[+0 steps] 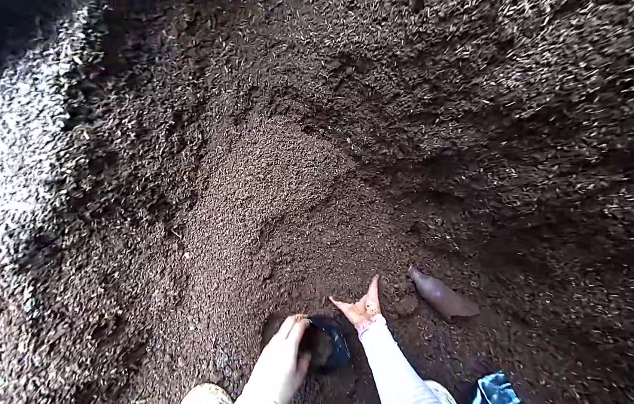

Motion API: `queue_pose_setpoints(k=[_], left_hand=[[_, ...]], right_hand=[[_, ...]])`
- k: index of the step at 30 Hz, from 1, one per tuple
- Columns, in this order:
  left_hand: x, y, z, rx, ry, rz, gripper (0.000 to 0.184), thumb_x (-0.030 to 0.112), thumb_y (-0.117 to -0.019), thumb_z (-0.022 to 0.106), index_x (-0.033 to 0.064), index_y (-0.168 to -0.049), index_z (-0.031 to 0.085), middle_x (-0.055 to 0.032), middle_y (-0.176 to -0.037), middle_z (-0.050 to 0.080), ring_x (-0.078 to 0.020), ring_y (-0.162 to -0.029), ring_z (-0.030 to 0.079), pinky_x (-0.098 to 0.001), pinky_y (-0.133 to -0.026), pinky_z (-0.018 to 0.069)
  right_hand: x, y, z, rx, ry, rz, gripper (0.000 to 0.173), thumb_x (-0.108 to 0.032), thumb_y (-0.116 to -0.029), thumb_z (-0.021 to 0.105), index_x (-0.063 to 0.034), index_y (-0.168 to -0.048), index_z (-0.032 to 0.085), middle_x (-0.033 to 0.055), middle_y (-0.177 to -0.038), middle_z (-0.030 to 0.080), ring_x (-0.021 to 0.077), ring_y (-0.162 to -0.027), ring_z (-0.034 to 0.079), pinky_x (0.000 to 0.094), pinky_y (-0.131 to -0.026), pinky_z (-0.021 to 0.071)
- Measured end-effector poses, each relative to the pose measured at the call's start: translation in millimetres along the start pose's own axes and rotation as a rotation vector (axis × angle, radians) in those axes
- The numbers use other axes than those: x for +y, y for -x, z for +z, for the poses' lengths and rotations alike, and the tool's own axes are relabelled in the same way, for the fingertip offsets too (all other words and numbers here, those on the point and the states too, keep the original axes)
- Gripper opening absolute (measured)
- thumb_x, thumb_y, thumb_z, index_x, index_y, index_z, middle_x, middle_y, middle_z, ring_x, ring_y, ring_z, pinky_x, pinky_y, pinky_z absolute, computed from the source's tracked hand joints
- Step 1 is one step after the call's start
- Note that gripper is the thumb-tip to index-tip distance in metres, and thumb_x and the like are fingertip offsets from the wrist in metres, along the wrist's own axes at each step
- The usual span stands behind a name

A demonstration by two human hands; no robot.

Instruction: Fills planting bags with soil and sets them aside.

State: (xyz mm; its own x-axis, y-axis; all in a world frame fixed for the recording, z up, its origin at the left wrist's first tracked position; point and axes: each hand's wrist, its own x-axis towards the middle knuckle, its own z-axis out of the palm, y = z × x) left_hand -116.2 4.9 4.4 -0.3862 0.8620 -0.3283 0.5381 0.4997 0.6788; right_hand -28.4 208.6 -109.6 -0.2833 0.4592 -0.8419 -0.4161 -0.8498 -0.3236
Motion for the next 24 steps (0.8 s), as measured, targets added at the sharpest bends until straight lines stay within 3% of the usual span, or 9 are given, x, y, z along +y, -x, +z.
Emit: queue_pose_setpoints(k=[3, 4, 5, 8, 10, 13, 17, 19, 24], left_hand=[[-3.4, 2.8, 1.4, -0.066, 0.088, 0.002, 0.058, -0.004, -0.0841, 0.069, 0.0074, -0.141, 0.061, -0.017, -0.157, 0.048, -0.0292, -0.137, 0.056, -0.0459, -0.108, 0.0521], [-1.7, 2.0, -0.3, -0.091, 0.11, 0.003, 0.057, -0.007, -0.085, 0.065, 0.0095, -0.14, 0.064, -0.0158, -0.158, 0.046, -0.029, -0.139, 0.055, -0.0465, -0.109, 0.0509], [1.7, 0.3, -3.6, -0.141, 0.125, -0.016, 0.057, -0.007, -0.0865, 0.063, 0.0105, -0.141, 0.064, -0.0141, -0.161, 0.044, -0.028, -0.142, 0.052, -0.0467, -0.112, 0.0484], [8.8, -7.4, -5.2, -0.232, 0.209, -0.045, 0.065, -0.002, -0.0858, 0.065, 0.0064, -0.149, 0.054, -0.0076, -0.166, 0.037, -0.0188, -0.149, 0.042, -0.0397, -0.122, 0.0372], [13.2, -14.7, -6.9, -0.233, 0.278, -0.055, 0.07, 0.002, -0.0851, 0.066, 0.0057, -0.152, 0.049, -0.0061, -0.168, 0.033, -0.0165, -0.151, 0.038, -0.0383, -0.123, 0.0337], [15.5, -22.7, -8.8, -0.239, 0.344, -0.057, 0.077, 0.011, -0.0834, 0.065, 0.0053, -0.157, 0.041, -0.0079, -0.17, 0.027, -0.0185, -0.152, 0.036, -0.0412, -0.121, 0.0349], [23.1, -27.5, -9.8, -0.177, 0.438, -0.121, 0.076, 0.009, -0.0874, 0.062, 0.0033, -0.159, 0.036, -0.0161, -0.164, 0.036, -0.025, -0.146, 0.045, -0.0449, -0.118, 0.0381], [31.0, -25.4, -9.2, -0.134, 0.423, -0.159, 0.064, 0.007, -0.0893, 0.064, -0.0015, -0.15, 0.045, -0.0234, -0.148, 0.052, -0.0312, -0.128, 0.058, -0.0493, -0.108, 0.0457], [30.5, -7.8, -1.0, -0.114, 0.398, -0.053, 0.083, -0.002, -0.0837, 0.071, 0.0016, -0.158, 0.035, -0.0193, -0.163, 0.036, -0.0263, -0.15, 0.039, -0.0421, -0.125, 0.029]], right_hand=[[6.0, -13.0, 26.2, -0.015, 0.003, -0.006, 0.083, -0.086, -0.0925, 0.021, -0.0373, -0.16, 0.027, 0.0062, -0.164, 0.036, 0.0349, -0.15, 0.035, 0.0757, -0.106, 0.0357], [6.4, -11.9, 31.8, 0.001, 0.041, -0.026, 0.08, -0.08, -0.0972, 0.02, -0.0329, -0.162, 0.023, 0.007, -0.167, 0.03, 0.0333, -0.152, 0.03, 0.0726, -0.111, 0.0321], [5.7, -11.4, 35.0, 0.013, 0.065, -0.03, 0.078, -0.076, -0.1001, 0.02, -0.0301, -0.163, 0.021, 0.0071, -0.168, 0.027, 0.0312, -0.153, 0.028, 0.0687, -0.113, 0.0318], [-4.0, -5.1, 27.0, -0.055, 0.128, 0.018, 0.078, -0.076, -0.0998, 0.015, -0.0274, -0.159, 0.03, 0.0104, -0.157, 0.043, 0.0309, -0.142, 0.044, 0.0645, -0.105, 0.0419], [-16.5, 12.3, 26.9, -0.167, 0.171, 0.027, 0.08, -0.077, -0.0987, 0.012, -0.0217, -0.147, 0.042, 0.0121, -0.132, 0.061, 0.0277, -0.117, 0.061, 0.0548, -0.087, 0.0541], [-39.6, 61.4, 32.0, -0.347, 0.201, 0.067, 0.078, -0.076, -0.0993, 0.012, -0.0172, -0.132, 0.052, 0.0103, -0.108, 0.07, 0.0242, -0.095, 0.069, 0.0473, -0.074, 0.0595], [-52.5, 129.5, 33.0, -0.462, 0.236, 0.106, 0.082, -0.076, -0.0984, 0.008, -0.0156, -0.13, 0.052, 0.0118, -0.107, 0.071, 0.0276, -0.096, 0.07, 0.0507, -0.075, 0.0598], [-47.6, 154.1, 26.6, -0.465, 0.283, 0.082, 0.08, -0.074, -0.0997, 0.008, -0.0144, -0.131, 0.052, 0.0134, -0.109, 0.07, 0.0297, -0.098, 0.069, 0.0533, -0.077, 0.0587], [-20.4, 190.2, 10.3, -0.233, 0.486, -0.121, 0.066, -0.06, -0.1079, 0.015, -0.0144, -0.142, 0.048, 0.012, -0.121, 0.066, 0.0237, -0.106, 0.065, 0.0486, -0.085, 0.0558]])
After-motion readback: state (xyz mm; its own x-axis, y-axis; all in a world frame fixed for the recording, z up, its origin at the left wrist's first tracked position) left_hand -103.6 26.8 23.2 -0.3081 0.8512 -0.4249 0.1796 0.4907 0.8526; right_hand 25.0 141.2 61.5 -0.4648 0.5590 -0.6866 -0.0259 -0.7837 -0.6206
